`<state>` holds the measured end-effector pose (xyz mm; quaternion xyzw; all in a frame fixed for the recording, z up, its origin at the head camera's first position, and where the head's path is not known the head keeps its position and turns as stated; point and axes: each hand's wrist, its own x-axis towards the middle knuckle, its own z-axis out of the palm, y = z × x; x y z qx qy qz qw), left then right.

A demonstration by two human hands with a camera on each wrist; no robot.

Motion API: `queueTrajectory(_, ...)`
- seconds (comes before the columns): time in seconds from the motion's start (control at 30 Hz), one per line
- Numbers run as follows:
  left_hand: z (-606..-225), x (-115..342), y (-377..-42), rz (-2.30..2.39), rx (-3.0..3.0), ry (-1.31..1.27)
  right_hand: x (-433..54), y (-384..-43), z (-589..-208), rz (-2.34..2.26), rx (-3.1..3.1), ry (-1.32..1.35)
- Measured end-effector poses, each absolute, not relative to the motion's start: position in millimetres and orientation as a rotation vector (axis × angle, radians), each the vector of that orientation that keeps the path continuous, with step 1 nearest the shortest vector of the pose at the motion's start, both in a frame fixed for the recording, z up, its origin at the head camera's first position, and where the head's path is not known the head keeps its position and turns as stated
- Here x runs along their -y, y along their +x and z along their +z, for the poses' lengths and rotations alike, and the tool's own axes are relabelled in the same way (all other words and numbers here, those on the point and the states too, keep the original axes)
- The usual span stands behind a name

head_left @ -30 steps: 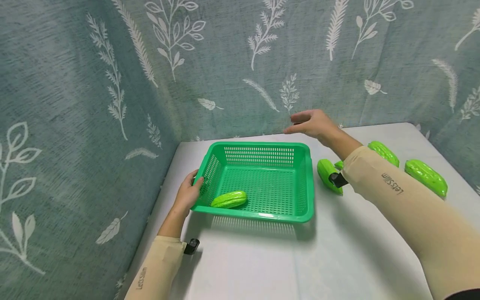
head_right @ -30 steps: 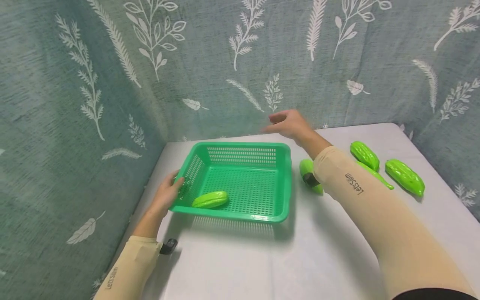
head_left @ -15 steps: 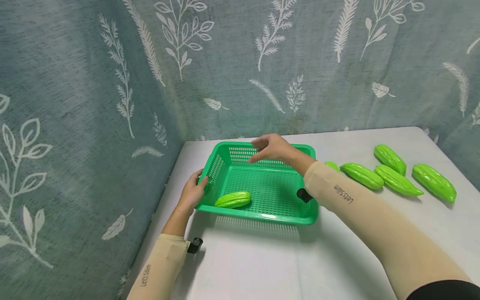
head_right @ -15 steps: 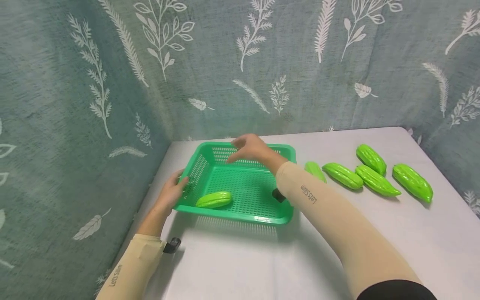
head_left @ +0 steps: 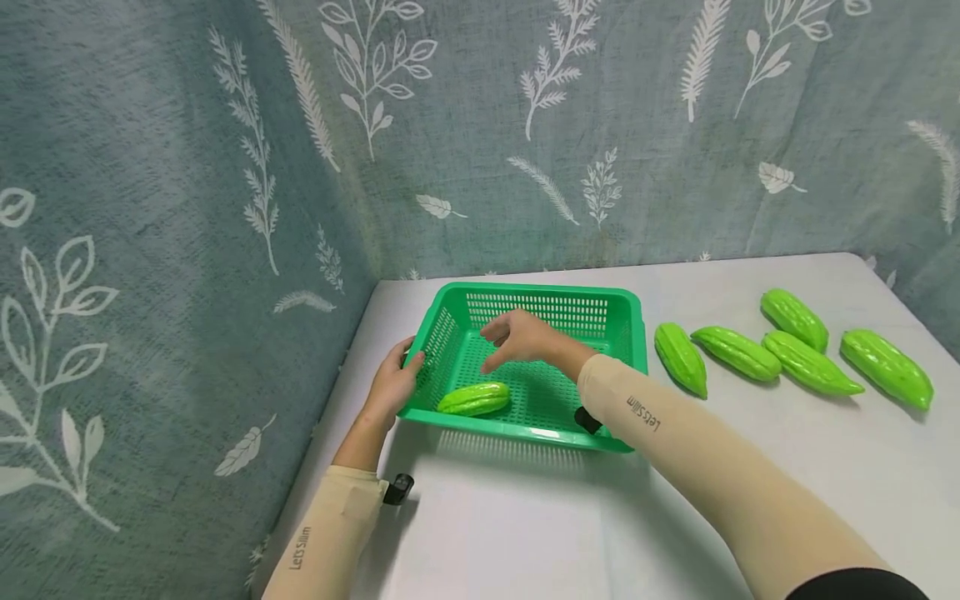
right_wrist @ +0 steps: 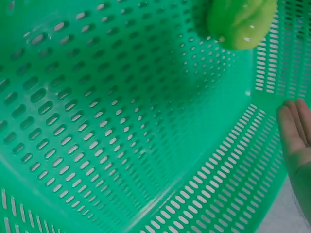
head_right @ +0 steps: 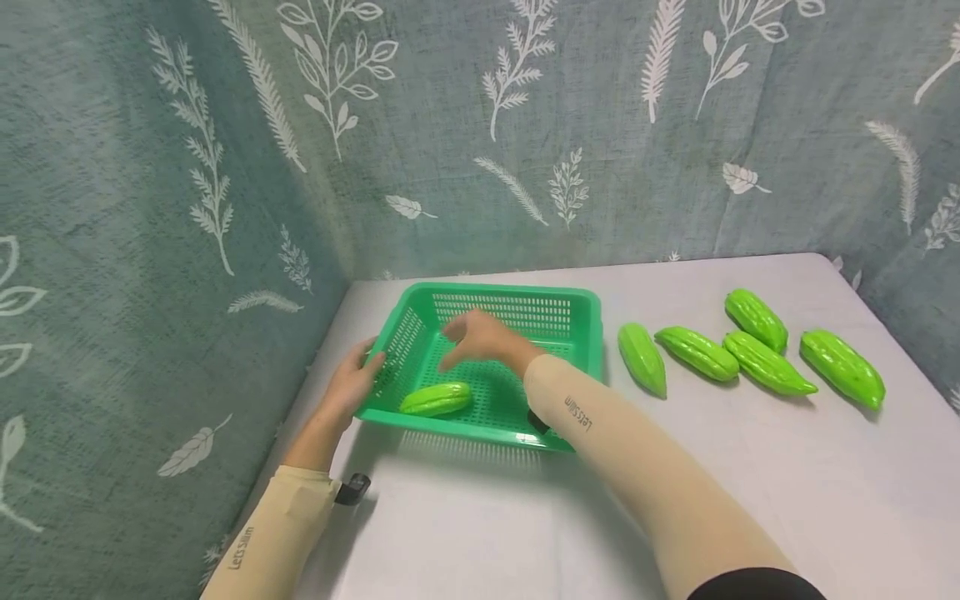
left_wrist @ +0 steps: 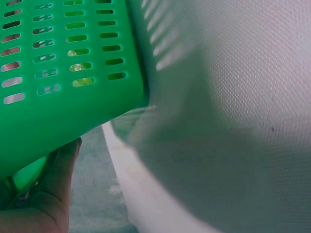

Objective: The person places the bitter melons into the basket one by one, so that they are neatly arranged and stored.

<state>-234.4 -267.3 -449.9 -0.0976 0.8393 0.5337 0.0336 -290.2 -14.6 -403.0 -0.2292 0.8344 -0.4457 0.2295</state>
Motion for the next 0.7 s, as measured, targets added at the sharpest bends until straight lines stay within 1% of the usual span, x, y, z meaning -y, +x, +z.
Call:
queueTrajectory(0.37,-452,268,-235,1.620,-2.604,-0.307,24,-288,-431,-1.027,-2.299,-0.666)
queueTrajectory(0.7,-450,269,-234,1.615,-2.598,-0.308,37,-283,-441,-0.778,-2.340,-0.794)
